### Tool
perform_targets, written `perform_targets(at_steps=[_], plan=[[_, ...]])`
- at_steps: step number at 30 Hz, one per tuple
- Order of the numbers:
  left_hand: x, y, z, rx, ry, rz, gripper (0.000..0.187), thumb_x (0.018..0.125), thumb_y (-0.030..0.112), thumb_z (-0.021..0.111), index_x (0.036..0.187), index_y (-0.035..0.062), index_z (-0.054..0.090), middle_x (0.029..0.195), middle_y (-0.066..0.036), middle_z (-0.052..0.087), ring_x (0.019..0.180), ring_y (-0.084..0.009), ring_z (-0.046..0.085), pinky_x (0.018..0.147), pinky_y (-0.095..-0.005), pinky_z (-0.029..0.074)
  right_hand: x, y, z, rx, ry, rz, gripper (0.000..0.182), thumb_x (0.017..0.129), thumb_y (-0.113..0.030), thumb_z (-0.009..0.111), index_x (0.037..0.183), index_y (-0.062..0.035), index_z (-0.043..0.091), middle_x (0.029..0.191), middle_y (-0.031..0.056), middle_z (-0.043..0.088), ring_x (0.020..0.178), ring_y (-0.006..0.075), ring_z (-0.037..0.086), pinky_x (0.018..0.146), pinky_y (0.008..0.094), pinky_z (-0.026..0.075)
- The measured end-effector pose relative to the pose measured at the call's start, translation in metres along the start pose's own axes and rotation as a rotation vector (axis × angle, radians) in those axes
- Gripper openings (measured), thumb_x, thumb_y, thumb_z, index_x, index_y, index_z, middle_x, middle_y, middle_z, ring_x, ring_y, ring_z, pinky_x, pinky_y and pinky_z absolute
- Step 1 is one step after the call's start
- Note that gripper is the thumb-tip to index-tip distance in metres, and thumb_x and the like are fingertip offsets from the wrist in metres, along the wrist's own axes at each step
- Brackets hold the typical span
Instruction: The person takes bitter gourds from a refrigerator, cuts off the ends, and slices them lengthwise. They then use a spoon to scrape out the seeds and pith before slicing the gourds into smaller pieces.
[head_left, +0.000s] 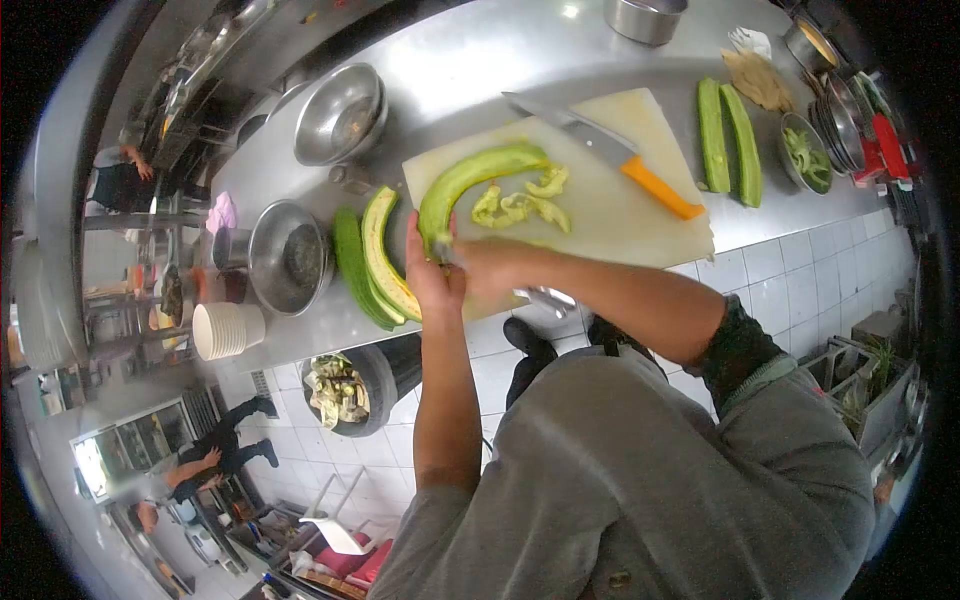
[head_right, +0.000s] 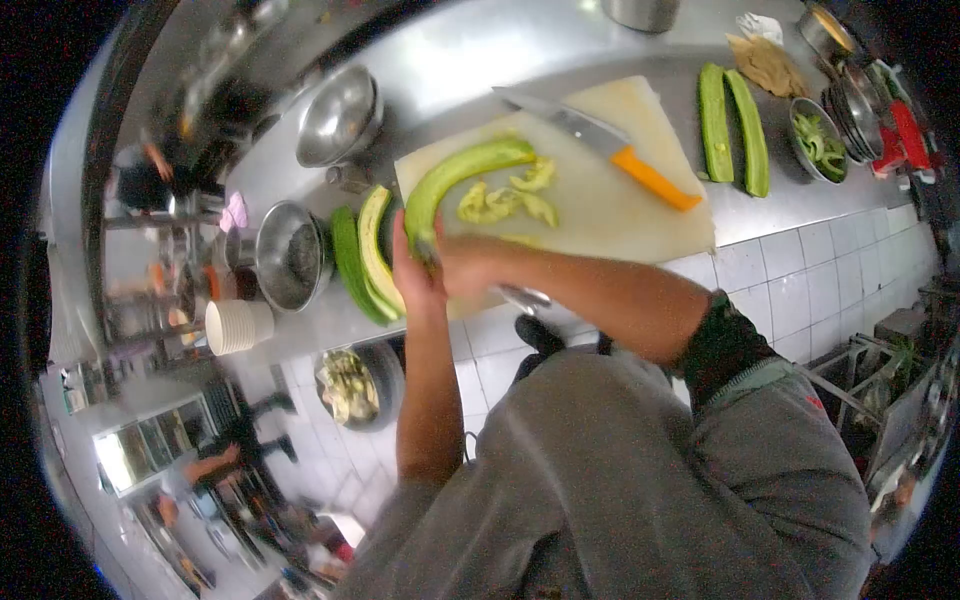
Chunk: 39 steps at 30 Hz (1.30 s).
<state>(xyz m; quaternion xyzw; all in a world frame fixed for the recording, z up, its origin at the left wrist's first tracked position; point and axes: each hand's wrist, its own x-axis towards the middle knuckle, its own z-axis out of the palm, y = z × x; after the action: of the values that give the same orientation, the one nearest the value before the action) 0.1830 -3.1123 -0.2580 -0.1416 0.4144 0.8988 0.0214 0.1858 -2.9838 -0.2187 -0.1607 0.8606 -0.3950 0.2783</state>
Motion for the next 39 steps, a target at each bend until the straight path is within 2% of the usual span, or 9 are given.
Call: perform_targets(at_steps=[5,9,15,20,25,28,29,34,39], plan=[[0.004,-0.010,-0.013,0.007,-0.042,0.032,0.047,0.104,0.025,0.043,0.146,0.0028,0.037,0.137,-0.016,0.051,0.121,-0.0261,0.055,0.104,-0.0381,0.047,0.012,-0.008,-0.031,-0.041,-0.263,-0.063,0.041,0.079,-0.017,0.061,0.113,0.0079,0.058,0.091,0.0267,0.068,0.081,0.0370,0.069,0.068,0.0461,0.052],[-0.006,0.001,0.002,0.144,0.014,0.007,0.046,0.104,0.023,0.043,0.145,0.0017,0.039,0.138,-0.015,0.051,0.121,-0.0250,0.055,0.103,-0.0366,0.047,-0.029,-0.005,-0.026,-0.146,-0.218,-0.142,0.052,0.079,-0.018,0.063,0.122,0.0087,0.052,0.100,0.0293,0.066,0.091,0.0370,0.068,0.071,0.0473,0.052],[-0.009,-0.005,0.007,0.082,0.001,0.075,0.042,0.104,0.017,0.043,0.143,0.0012,0.042,0.135,-0.014,0.054,0.118,-0.0228,0.057,0.101,-0.0364,0.048,0.021,0.023,-0.093,-0.224,-0.105,0.187,0.028,0.075,-0.009,0.061,0.098,0.0083,0.063,0.074,0.0251,0.067,0.069,0.0352,0.068,0.064,0.0482,0.053],[-0.009,-0.004,-0.003,0.142,-0.066,0.057,0.043,0.103,0.016,0.045,0.143,-0.0004,0.042,0.138,-0.014,0.051,0.118,-0.0239,0.056,0.101,-0.0359,0.048,0.027,0.013,0.018,-0.117,-0.008,-0.026,0.034,0.080,-0.030,0.065,0.091,0.0004,0.072,0.089,0.0233,0.070,0.081,0.0368,0.069,0.072,0.0473,0.053],[0.001,0.022,-0.003,0.101,-0.045,-0.145,0.045,0.102,0.020,0.049,0.141,-0.0007,0.043,0.133,-0.014,0.054,0.114,-0.0235,0.058,0.098,-0.0342,0.049,-0.054,0.002,-0.007,-0.011,-0.191,-0.035,0.053,0.082,-0.045,0.067,0.108,0.0012,0.065,0.097,0.0254,0.069,0.087,0.0371,0.068,0.076,0.0459,0.053],[0.016,0.059,0.008,1.179,-0.145,-0.118,0.042,0.096,0.023,0.053,0.131,-0.0013,0.052,0.112,-0.013,0.063,0.100,-0.0219,0.061,0.084,-0.0310,0.049,-0.089,0.004,-0.047,-0.030,-0.171,0.060,0.040,0.082,-0.022,0.066,0.110,0.0046,0.057,0.100,0.0280,0.066,0.093,0.0415,0.066,0.079,0.0467,0.051],[0.020,0.070,0.017,1.537,-0.176,-0.097,0.042,0.094,0.024,0.055,0.127,-0.0015,0.056,0.105,-0.013,0.066,0.095,-0.0214,0.062,0.080,-0.0300,0.049,-0.095,0.005,-0.054,-0.026,-0.167,0.028,0.043,0.082,-0.025,0.067,0.112,0.0034,0.056,0.102,0.0279,0.066,0.093,0.0414,0.065,0.079,0.0467,0.050],[0.000,0.056,0.083,1.139,-0.072,-0.039,0.032,0.090,0.023,0.052,0.112,0.0008,0.060,0.093,-0.011,0.065,0.082,-0.0188,0.060,0.069,-0.0328,0.048,-0.112,0.055,-0.027,0.039,0.094,-0.030,0.050,0.081,-0.035,0.071,0.115,-0.0020,0.055,0.104,0.0276,0.065,0.095,0.0409,0.065,0.080,0.0473,0.050],[-0.020,-0.084,0.192,0.674,-0.161,-0.182,0.019,0.095,0.020,0.047,0.104,0.0057,0.056,0.087,-0.007,0.057,0.073,-0.0164,0.054,0.060,-0.0324,0.046,-0.101,0.107,-0.001,0.306,0.133,0.014,0.049,0.084,-0.039,0.071,0.114,-0.0025,0.057,0.104,0.0185,0.064,0.095,0.0311,0.061,0.083,0.0417,0.049]])
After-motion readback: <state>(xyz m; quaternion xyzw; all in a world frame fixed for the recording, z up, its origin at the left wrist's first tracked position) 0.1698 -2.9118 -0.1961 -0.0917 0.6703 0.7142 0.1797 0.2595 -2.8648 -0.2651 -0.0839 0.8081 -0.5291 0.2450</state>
